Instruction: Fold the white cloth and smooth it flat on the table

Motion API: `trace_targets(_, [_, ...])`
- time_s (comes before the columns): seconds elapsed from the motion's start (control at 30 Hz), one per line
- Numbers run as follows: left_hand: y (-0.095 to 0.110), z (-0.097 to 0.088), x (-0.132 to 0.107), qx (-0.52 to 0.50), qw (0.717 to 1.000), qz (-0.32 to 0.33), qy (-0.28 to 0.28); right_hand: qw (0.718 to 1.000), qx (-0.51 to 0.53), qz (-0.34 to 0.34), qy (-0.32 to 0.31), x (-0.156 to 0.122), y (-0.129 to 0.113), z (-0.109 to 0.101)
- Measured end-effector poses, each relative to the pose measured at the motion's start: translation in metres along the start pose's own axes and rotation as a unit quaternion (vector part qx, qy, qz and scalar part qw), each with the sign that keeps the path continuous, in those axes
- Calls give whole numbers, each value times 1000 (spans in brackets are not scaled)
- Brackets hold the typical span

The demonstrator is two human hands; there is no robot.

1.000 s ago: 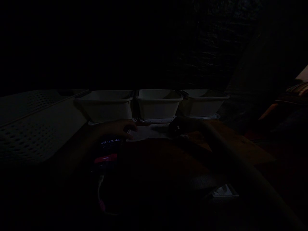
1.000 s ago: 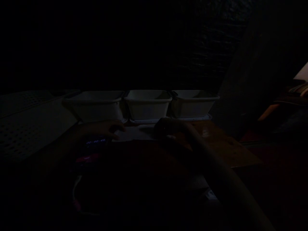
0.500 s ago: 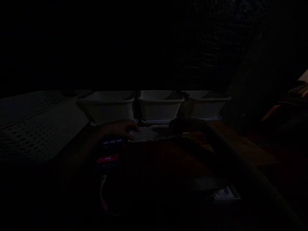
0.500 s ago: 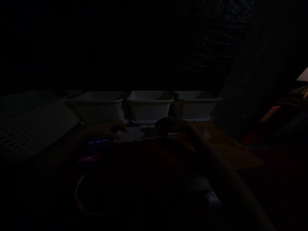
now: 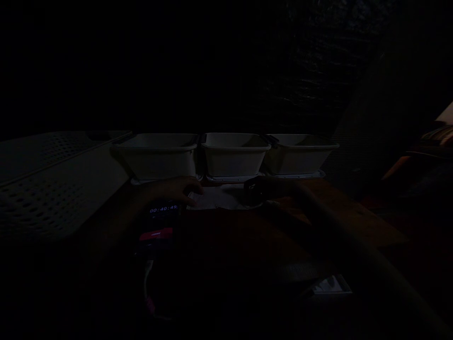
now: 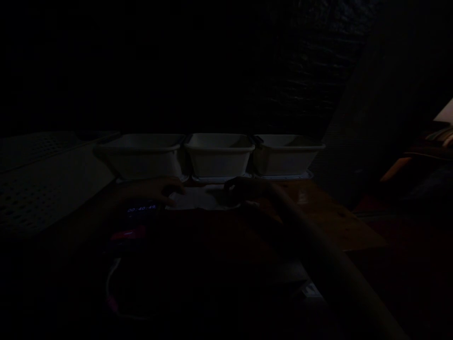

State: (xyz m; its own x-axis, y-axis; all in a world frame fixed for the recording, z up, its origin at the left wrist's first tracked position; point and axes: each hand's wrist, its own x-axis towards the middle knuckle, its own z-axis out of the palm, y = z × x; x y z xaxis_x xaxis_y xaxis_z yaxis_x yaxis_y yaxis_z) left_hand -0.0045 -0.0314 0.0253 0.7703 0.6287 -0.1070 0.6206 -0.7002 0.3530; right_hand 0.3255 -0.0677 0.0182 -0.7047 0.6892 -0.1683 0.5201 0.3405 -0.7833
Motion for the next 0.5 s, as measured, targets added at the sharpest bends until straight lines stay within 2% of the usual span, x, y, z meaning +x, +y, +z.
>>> trace_targets(0.2, [0, 0, 0, 3, 1000, -6, 1, 998, 30, 48, 0, -7, -7, -3])
trace_targets(0.37, [5, -1, -1, -4, 1000, -11, 1, 996, 22, 83, 5, -11, 1, -9])
trace_targets(0.5, [5, -1, -1, -3, 1000, -20, 2, 996, -2, 83, -7, -15, 7, -15])
